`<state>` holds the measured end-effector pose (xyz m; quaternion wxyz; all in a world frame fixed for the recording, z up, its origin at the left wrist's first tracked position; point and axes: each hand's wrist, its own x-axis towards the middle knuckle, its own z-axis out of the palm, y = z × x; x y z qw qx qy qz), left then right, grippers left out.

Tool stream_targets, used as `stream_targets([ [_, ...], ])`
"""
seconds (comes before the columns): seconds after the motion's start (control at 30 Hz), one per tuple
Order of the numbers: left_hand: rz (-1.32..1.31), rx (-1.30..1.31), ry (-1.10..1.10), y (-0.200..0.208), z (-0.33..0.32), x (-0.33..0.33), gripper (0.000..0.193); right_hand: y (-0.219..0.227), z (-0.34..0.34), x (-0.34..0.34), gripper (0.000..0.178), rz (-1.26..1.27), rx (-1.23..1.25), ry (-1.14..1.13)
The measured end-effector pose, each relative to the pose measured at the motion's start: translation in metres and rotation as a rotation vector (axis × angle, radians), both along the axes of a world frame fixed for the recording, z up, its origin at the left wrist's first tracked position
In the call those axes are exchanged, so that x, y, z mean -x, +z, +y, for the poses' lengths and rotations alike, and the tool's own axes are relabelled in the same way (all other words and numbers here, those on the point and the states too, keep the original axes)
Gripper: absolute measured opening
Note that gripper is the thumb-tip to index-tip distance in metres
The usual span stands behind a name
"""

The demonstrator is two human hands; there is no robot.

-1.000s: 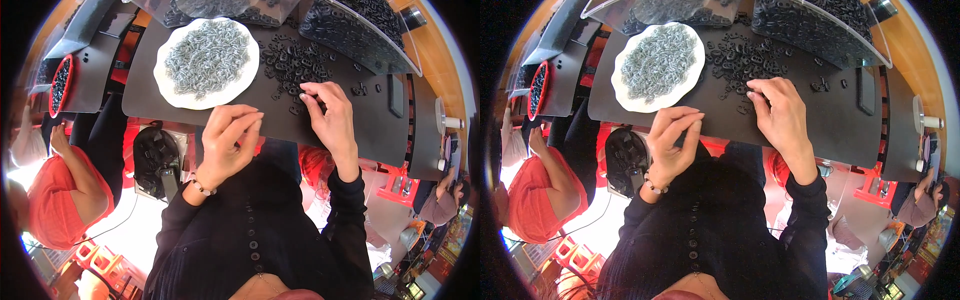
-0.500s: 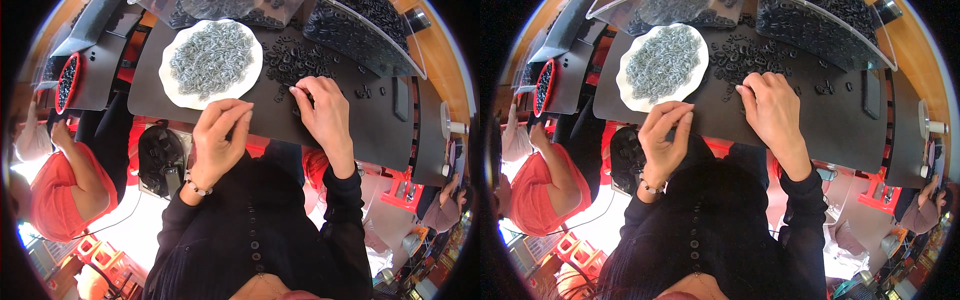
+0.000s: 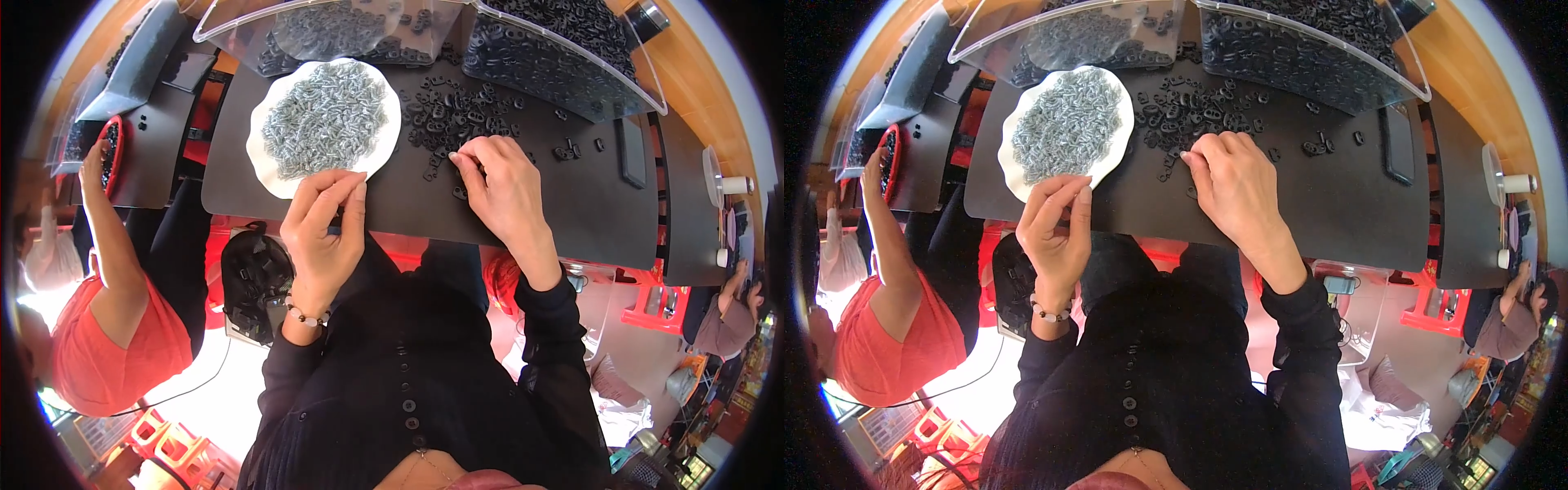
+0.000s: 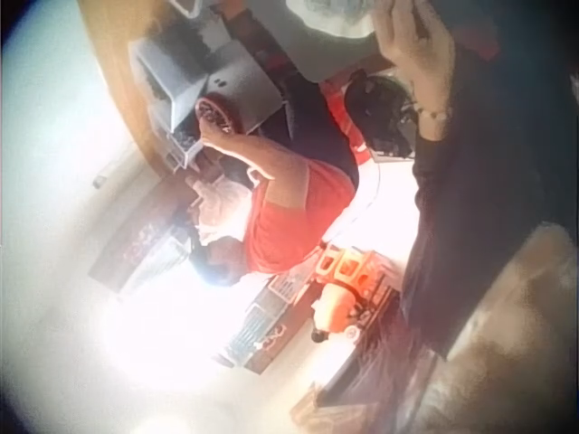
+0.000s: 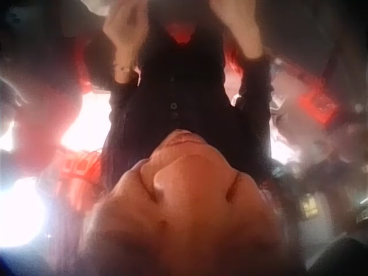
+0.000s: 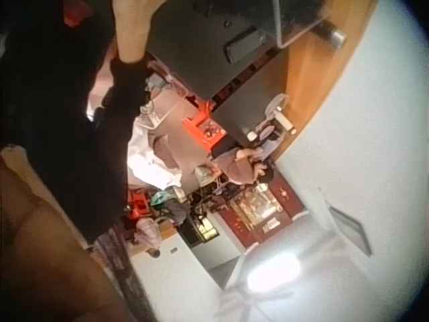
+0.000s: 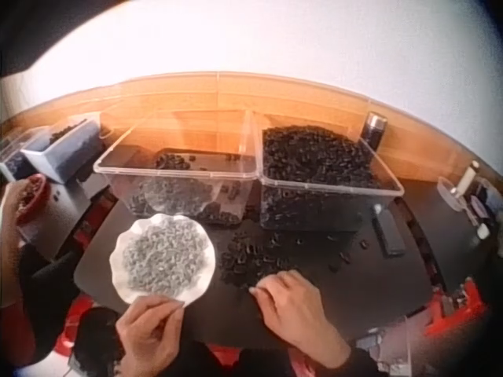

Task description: The person assembles plastic cord locks by hand, picking up plastic pieces and small springs from the table and fitting them together.

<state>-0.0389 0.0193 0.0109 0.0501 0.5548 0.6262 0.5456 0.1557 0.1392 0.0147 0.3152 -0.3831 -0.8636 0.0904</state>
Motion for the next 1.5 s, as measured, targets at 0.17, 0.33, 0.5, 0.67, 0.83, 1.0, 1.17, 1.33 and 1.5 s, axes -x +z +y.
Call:
stream_targets([
  [0.17,-0.001,-0.004,-0.013,-0.002,0.0,-0.001,0.014,-0.001,0.0,0.001,0.009,-0.009,0.016,0.004],
  [0.33,-0.056,0.019,-0.034,0.002,-0.004,-0.006,0.015,0.001,0.003,-0.006,0.011,0.121,0.169,0.01],
  [0.5,-0.084,0.004,-0.134,0.004,-0.006,-0.02,0.019,0.021,-0.01,-0.014,0.019,0.539,0.868,0.169],
  [0.67,-0.29,0.063,-0.308,0.009,0.0,-0.04,0.024,0.028,-0.024,-0.017,0.021,0.583,1.016,0.209],
  [0.83,-0.383,0.01,-0.396,0.004,0.003,-0.046,0.032,0.027,-0.04,-0.015,0.025,0.595,0.956,0.187],
  [1.0,-0.361,0.025,-0.392,0.001,0.002,-0.046,0.034,0.023,-0.045,-0.015,0.024,0.656,1.049,0.262],
  [1.17,-0.316,0.038,-0.405,0.002,0.001,-0.046,0.036,0.02,-0.042,-0.015,0.022,0.776,1.317,0.361],
  [1.33,-0.321,0.053,-0.368,0.0,0.0,-0.046,0.031,0.017,-0.048,-0.01,0.019,0.651,1.097,0.22],
  [1.5,-0.256,0.179,-0.268,-0.009,0.008,-0.041,0.019,0.0,-0.044,0.007,0.005,0.298,0.437,0.128],
])
